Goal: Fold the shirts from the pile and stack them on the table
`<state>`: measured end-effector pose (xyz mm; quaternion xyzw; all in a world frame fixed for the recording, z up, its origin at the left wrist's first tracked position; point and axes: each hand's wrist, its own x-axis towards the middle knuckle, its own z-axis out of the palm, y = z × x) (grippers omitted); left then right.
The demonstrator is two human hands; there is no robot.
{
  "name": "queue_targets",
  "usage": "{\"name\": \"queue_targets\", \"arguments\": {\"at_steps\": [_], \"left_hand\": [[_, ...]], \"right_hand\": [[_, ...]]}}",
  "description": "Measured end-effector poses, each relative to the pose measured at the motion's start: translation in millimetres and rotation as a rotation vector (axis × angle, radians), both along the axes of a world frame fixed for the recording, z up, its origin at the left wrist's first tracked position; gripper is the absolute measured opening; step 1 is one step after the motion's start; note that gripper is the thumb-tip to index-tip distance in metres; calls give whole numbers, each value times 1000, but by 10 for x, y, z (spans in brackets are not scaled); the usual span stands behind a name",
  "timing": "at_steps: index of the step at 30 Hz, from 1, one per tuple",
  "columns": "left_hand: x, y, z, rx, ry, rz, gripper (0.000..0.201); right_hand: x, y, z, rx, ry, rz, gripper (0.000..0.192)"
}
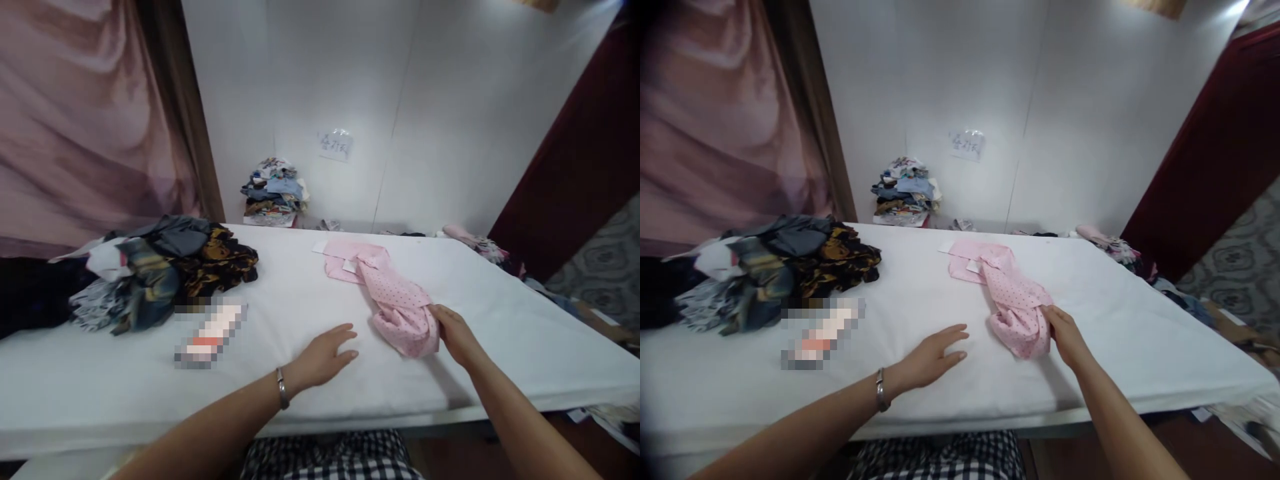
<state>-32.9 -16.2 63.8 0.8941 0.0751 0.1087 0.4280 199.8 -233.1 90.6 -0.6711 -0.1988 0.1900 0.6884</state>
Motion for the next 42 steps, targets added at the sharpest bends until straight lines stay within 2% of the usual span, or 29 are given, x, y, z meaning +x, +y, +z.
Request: {"name": "queue_targets", "arguments": {"at_steps": [2,4,5,7,8,10,12,14,16,18,19,22,23,25,27,28,30,31,33,35,36,38,40,42], "left_hand": [[215,67,63,-199,-20,105,45],[434,103,112,-450,7,214,52],[537,105,131,-590,40,250,56],[711,83,154,-902,125,233,60],[778,67,157,-1053,167,185,61],[865,48,147,-1282,224,114,55],[890,76,136,-1400,245,152,45],[862,156,143,-1430,224,240,40],[802,255,169,-1439,186,282,42],[734,330,185,-1432,173,304,44],[706,352,178,-1427,184,311,45],[673,364,88,-1420,235,337,46],[681,363,52,-1420,240,357,46],[713,372,23,-1410,224,423,45],[738,403,107,-1379,171,485,44],[736,424,201,-1356,111,505,43],[695,471,467,-1299,-107,523,41],[655,494,615,-1259,-252,538,40],[551,534,868,-1152,-536,615,40],[443,558,978,-1080,-707,711,43],[396,562,964,-1091,-713,743,45],[323,557,822,-1219,-535,774,45],[268,546,604,-1348,-267,815,43],[216,544,410,-1375,-131,881,40]], "right_hand": [[-151,63,79,28,-37,18,32],[-385,177,155,-6,-162,183,35],[-524,249,177,-58,-274,329,36],[-798,405,183,-142,-538,593,36],[-910,479,171,-178,-632,669,34],[-1030,591,136,-212,-695,745,28],[-960,633,109,-198,-621,751,23],[-680,605,95,-179,-546,661,22],[-239,540,73,-238,-543,423,26],[254,481,21,-439,-574,158,32],[478,467,-21,-573,-606,91,39],[917,505,-197,-896,-621,87,62],[976,542,-261,-968,-635,113,64],[1002,633,-370,-1034,-701,153,53],[991,729,-411,-1014,-763,182,29],[1002,772,-395,-987,-776,195,21],[1090,837,-280,-929,-788,192,22],[1169,857,-190,-880,-792,142,24],[1371,875,13,-708,-784,-59,26],[1577,869,172,-518,-727,-287,30],[1663,860,212,-469,-688,-355,32],[1772,825,195,-503,-618,-376,36],[1795,756,70,-589,-577,-340,41],[1740,641,-103,-646,-565,-306,45]]}}
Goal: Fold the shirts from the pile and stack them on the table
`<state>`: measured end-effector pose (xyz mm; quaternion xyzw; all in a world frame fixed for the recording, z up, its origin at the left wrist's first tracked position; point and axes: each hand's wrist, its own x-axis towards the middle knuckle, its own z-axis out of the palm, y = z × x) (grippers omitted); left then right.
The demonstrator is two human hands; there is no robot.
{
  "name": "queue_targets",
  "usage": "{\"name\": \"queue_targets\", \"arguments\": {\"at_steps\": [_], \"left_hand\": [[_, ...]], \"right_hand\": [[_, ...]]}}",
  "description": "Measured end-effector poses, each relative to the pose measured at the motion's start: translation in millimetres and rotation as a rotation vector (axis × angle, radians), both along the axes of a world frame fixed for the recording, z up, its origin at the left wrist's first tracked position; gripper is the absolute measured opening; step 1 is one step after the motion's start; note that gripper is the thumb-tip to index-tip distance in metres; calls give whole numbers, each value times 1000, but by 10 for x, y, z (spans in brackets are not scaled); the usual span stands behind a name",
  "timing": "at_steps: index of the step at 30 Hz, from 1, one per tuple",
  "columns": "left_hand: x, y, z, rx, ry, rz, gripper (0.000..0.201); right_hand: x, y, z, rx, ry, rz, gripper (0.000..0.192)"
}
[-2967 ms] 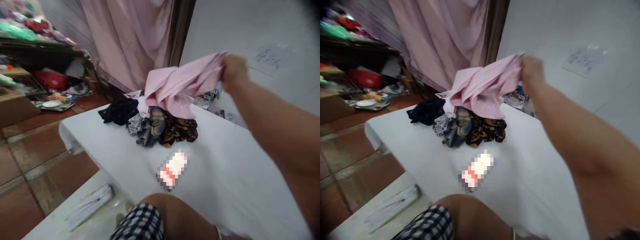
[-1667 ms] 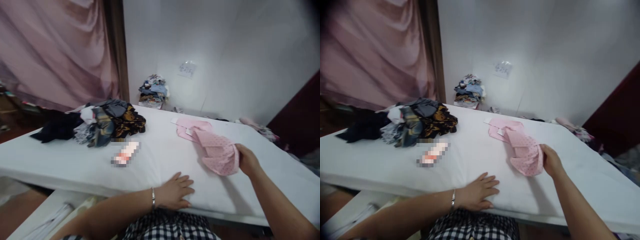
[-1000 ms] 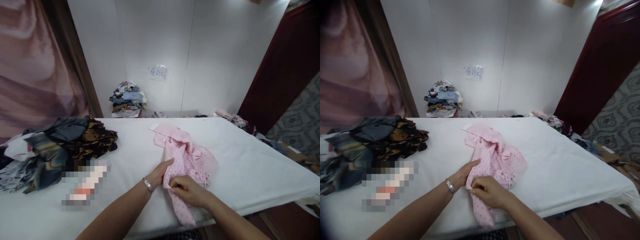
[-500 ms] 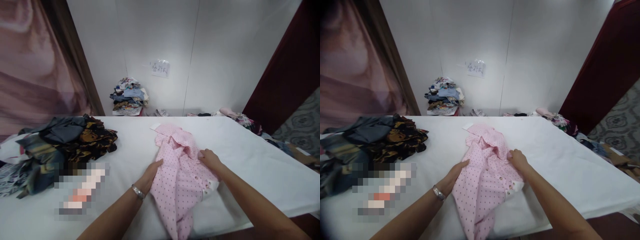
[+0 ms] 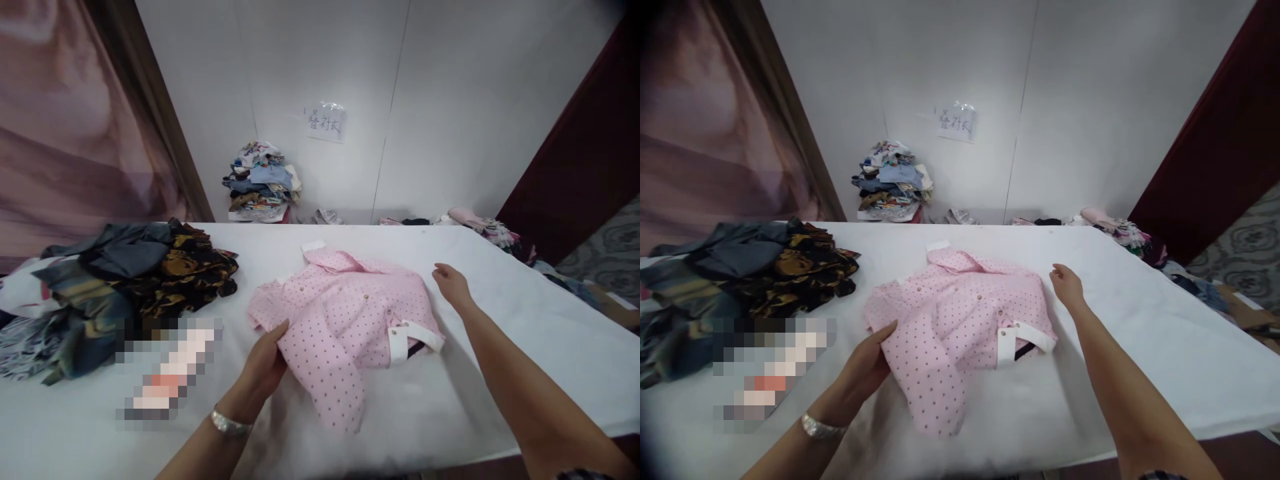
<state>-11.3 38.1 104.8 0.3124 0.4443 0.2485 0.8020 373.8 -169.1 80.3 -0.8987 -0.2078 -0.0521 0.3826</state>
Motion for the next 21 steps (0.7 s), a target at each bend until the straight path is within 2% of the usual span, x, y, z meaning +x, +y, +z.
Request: {"name": "queue_targets", "arguments": {"at_steps": [2,4,7,9,12,15,18,21], "left_hand": [[-53,11,-117,9,35,23,39],[-100,29,-164,6,41,12,39],[-135,34,-179,-26,26,-25,42],[-128,3,-180,-54,29,-51,44],[-89,-95,-145,-81,13,-130,41],[-55,-180,-54,-53,-60,-209,37],[-71,-179,57,32,-105,-168,39],[-147,-114,200,184,-196,-98,43]], "right_hand": [[-114,-163,-161,-64,7,21,47],[-277,-356,-274,-158,37,35,52],[-589,-621,-350,-254,160,44,65],[-823,-728,-362,-248,273,83,69],[-1156,-741,-365,-126,355,208,71],[-1376,-638,-356,71,380,315,66],[-1436,-550,-280,327,463,314,53],[-1388,-557,-100,597,577,255,50]]}}
